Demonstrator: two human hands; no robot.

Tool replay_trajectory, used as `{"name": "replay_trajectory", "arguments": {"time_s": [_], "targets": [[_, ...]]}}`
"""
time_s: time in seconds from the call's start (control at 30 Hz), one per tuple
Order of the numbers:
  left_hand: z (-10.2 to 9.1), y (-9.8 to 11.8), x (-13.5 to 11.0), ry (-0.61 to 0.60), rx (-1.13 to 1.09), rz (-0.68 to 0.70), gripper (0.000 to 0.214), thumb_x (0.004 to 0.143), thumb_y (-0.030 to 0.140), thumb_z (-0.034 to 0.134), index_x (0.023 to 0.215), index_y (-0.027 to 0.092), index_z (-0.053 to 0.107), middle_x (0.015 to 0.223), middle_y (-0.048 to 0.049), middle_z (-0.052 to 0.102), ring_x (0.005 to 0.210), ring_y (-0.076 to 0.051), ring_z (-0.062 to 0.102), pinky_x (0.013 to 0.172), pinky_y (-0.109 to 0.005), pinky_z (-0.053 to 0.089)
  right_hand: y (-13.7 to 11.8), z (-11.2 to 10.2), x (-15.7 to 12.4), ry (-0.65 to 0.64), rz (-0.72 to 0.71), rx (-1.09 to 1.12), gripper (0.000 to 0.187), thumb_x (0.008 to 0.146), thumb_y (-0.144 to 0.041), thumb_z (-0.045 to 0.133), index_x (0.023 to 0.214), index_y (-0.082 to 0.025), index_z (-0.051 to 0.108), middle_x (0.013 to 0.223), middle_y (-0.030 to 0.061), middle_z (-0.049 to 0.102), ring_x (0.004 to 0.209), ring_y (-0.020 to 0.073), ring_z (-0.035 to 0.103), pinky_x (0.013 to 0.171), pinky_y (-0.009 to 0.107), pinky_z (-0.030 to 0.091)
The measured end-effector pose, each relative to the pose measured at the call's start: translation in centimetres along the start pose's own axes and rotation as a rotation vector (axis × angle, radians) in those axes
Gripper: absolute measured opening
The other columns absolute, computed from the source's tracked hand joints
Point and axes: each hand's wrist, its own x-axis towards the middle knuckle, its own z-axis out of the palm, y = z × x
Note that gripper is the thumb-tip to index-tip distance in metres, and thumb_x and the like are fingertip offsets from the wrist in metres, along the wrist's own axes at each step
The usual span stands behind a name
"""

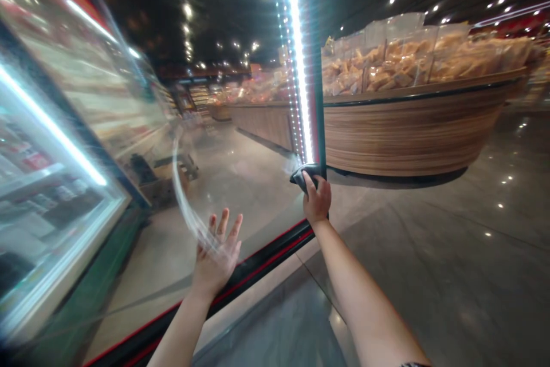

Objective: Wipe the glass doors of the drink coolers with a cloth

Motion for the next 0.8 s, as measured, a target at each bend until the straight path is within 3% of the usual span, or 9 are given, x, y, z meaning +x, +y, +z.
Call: {"name": "replay_trajectory", "arguments": {"time_s": [0.1,0.17,0.23,0.43,0.5,0.67,0.8], "targets": [[0.0,-0.1,0.0,0.007,-0.001,0.002,0.078,0.096,0.016,0.054,0.161,0.036,0.015,0.168,-0.0047,0.018,0.156,-0.029,0.010,0.127,-0.059,0.009,0.4,-0.3,3.8,0.095,0.011,-0.063,0.058,0.086,-0.011,0.051,0.140,-0.030,0.059,0.128,0.0127,0.053,0.115,0.0280,0.052,0.097,0.047,0.046],[-0.1,-0.3,-0.1,0.009,-0.005,-0.001,0.078,0.096,0.016,0.054,0.161,0.036,0.016,0.168,-0.0045,0.018,0.156,-0.029,0.010,0.127,-0.060,0.009,1.1,-0.1,4.7,0.087,0.039,-0.111,0.057,0.088,-0.011,0.049,0.142,-0.029,0.058,0.125,0.0143,0.054,0.112,0.0283,0.052,0.095,0.047,0.047],[-0.2,-0.7,-0.2,0.006,-0.013,-0.006,0.079,0.096,0.016,0.054,0.161,0.037,0.016,0.168,-0.0044,0.018,0.156,-0.030,0.009,0.127,-0.061,0.009,2.0,0.1,3.6,0.030,0.050,-0.123,0.056,0.089,-0.012,0.048,0.142,-0.028,0.059,0.120,0.0148,0.055,0.108,0.0280,0.052,0.094,0.047,0.048],[-0.7,-0.9,-0.2,0.017,0.010,-0.010,0.081,0.095,0.016,0.056,0.161,0.037,0.014,0.168,-0.0043,0.016,0.156,-0.029,0.009,0.127,-0.060,0.009,3.5,-0.3,-4.2,-0.097,0.123,-0.043,0.063,0.081,-0.009,0.050,0.141,-0.027,0.057,0.110,0.0102,0.054,0.102,0.0259,0.055,0.090,0.044,0.052],[-0.9,-0.8,-0.1,0.026,0.020,-0.011,0.081,0.095,0.016,0.056,0.161,0.037,0.014,0.168,-0.0043,0.016,0.156,-0.029,0.008,0.127,-0.060,0.009,2.5,-0.2,-4.4,-0.080,0.130,0.030,0.063,0.081,-0.011,0.050,0.142,-0.025,0.054,0.112,0.0099,0.054,0.105,0.0256,0.056,0.092,0.044,0.053],[-1.5,-1.2,-0.1,0.053,0.022,-0.014,0.082,0.094,0.014,0.055,0.161,0.038,0.013,0.168,-0.0036,0.016,0.156,-0.029,0.006,0.126,-0.063,0.007,-2.8,2.1,-1.0,-0.018,0.135,0.172,0.052,0.088,-0.016,0.048,0.139,-0.024,0.055,0.127,0.0139,0.054,0.120,0.0273,0.054,0.100,0.048,0.049],[-1.9,-1.8,-0.4,0.042,0.024,-0.028,0.082,0.094,0.015,0.056,0.160,0.039,0.014,0.169,-0.0026,0.013,0.156,-0.031,0.005,0.125,-0.064,0.009,-5.9,3.4,-2.8,-0.032,0.267,0.098,0.050,0.096,-0.036,0.048,0.145,-0.024,0.052,0.140,0.0182,0.048,0.126,0.0342,0.048,0.101,0.058,0.044]]}}
